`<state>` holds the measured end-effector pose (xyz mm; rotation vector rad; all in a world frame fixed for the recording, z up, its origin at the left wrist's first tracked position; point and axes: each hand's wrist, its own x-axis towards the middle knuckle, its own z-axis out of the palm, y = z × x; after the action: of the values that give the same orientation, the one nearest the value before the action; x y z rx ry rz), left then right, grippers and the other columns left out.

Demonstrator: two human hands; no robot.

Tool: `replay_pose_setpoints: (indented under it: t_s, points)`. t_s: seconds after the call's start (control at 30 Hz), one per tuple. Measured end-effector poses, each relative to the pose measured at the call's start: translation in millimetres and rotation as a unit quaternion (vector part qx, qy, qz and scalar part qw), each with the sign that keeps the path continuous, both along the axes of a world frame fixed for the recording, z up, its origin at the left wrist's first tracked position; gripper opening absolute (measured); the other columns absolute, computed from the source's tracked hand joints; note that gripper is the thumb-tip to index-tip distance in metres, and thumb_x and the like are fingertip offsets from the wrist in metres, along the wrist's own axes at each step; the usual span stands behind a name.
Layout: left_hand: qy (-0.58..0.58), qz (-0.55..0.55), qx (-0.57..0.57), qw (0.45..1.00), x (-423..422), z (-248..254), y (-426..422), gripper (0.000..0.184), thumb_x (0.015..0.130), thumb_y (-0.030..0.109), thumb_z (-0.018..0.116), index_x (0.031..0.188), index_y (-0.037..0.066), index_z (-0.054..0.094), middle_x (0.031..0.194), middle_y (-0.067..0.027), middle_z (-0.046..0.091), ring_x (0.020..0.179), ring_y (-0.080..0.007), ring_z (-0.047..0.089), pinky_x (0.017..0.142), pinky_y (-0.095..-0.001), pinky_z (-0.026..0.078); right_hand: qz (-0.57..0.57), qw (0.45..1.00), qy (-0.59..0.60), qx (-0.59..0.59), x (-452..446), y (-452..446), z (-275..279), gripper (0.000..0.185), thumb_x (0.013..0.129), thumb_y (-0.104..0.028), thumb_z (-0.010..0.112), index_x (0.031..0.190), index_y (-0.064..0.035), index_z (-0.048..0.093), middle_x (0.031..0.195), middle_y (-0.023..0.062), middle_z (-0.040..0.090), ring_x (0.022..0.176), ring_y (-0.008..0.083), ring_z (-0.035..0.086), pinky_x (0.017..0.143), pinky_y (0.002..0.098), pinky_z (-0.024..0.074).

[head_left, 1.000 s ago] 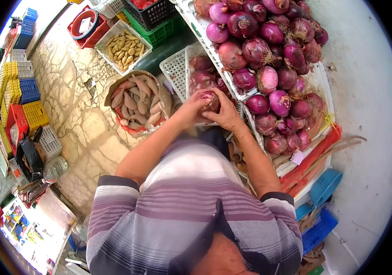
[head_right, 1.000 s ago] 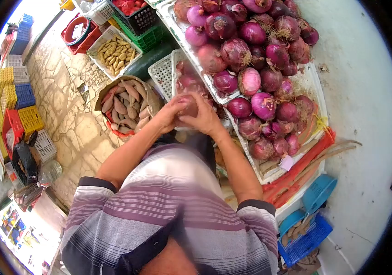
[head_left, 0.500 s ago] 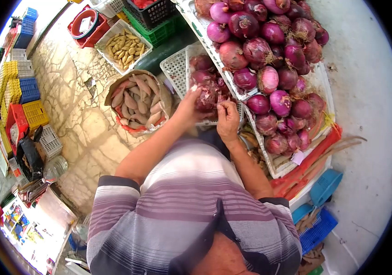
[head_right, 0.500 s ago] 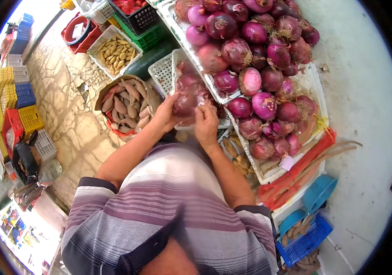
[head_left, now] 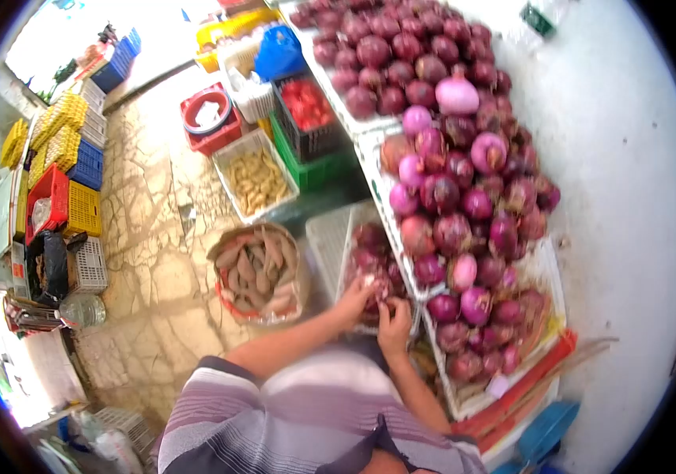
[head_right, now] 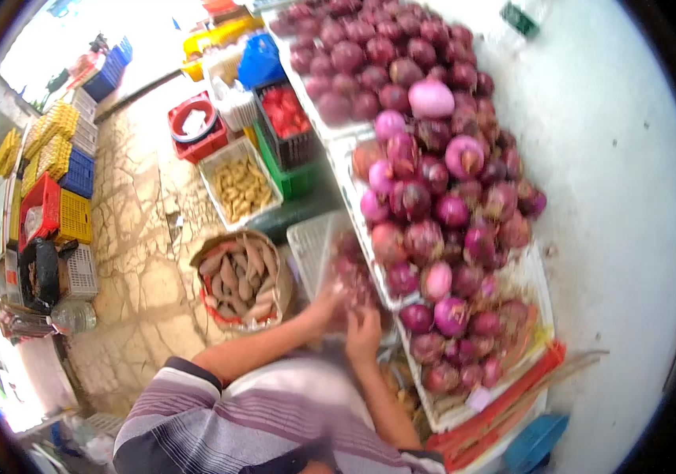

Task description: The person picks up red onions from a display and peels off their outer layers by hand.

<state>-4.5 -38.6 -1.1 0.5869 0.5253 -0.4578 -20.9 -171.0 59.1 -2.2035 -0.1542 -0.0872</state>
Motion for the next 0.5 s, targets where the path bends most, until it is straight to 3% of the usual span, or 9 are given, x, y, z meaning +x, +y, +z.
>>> replay_pose_setpoints:
  t_s: [0.1, 0.27, 0.33, 0.4, 0.5]
  points:
    - [-0.006, -0.009, -0.008, 1.0, 2, -12, 0, 0.038, 0.101, 0.032, 0.062, 0.133, 0.021, 0.045, 0.123, -0.003, 0.061, 0.11, -0.0213, 0.061, 0.078, -0.0491, 0.058, 0.013, 1.0, -0.003, -0.019, 0, -13, -16, 0.017, 0.093, -0.014, 0.066, 0.099, 0.0021, 0.064, 0.09, 0.0191, 0.066, 0.084, 0.035, 0.064, 0.077, 0.0426, 0.0506]
    - [-0.1, -0.031, 0.12, 0.987, 4, 27, 18, 0.037, 0.102, 0.029, 0.061, 0.134, 0.02, 0.045, 0.129, -0.0052, 0.057, 0.119, -0.0242, 0.058, 0.086, -0.0565, 0.057, 0.014, 0.995, 0.011, -0.094, -9, -35, -28, 0.019, 0.093, -0.016, 0.065, 0.099, 0.002, 0.067, 0.094, 0.0212, 0.069, 0.089, 0.0394, 0.066, 0.079, 0.0458, 0.0506]
    - [-0.077, -0.021, 0.056, 0.995, 9, 21, 17, 0.038, 0.102, 0.029, 0.06, 0.135, 0.021, 0.045, 0.133, -0.0068, 0.055, 0.123, -0.0254, 0.056, 0.087, -0.0581, 0.057, 0.014, 0.99, 0.06, -0.127, -8, -45, -36, 0.025, 0.095, -0.019, 0.062, 0.105, 0.0028, 0.068, 0.102, 0.0238, 0.07, 0.097, 0.0401, 0.067, 0.084, 0.0458, 0.0509]
    - [-0.036, -0.003, -0.067, 0.997, 14, -8, 11, 0.039, 0.101, 0.032, 0.06, 0.136, 0.021, 0.046, 0.134, -0.0075, 0.055, 0.124, -0.0265, 0.055, 0.088, -0.0579, 0.056, -0.004, 0.997, 0.058, -0.042, -2, -37, -28, 0.03, 0.098, -0.023, 0.061, 0.111, 0.0029, 0.068, 0.103, 0.0246, 0.07, 0.099, 0.0379, 0.067, 0.089, 0.0423, 0.0509]
    - [-0.017, -0.008, -0.207, 0.978, 13, -18, 3, 0.042, 0.102, 0.039, 0.056, 0.137, 0.018, 0.05, 0.132, -0.0071, 0.059, 0.122, -0.0277, 0.058, 0.089, -0.056, 0.056, -0.01, 0.989, 0.106, 0.1, 11, -26, -19, 0.036, 0.098, -0.02, 0.061, 0.124, 0.0046, 0.059, 0.119, 0.0223, 0.062, 0.112, 0.0335, 0.059, 0.099, 0.04, 0.044]
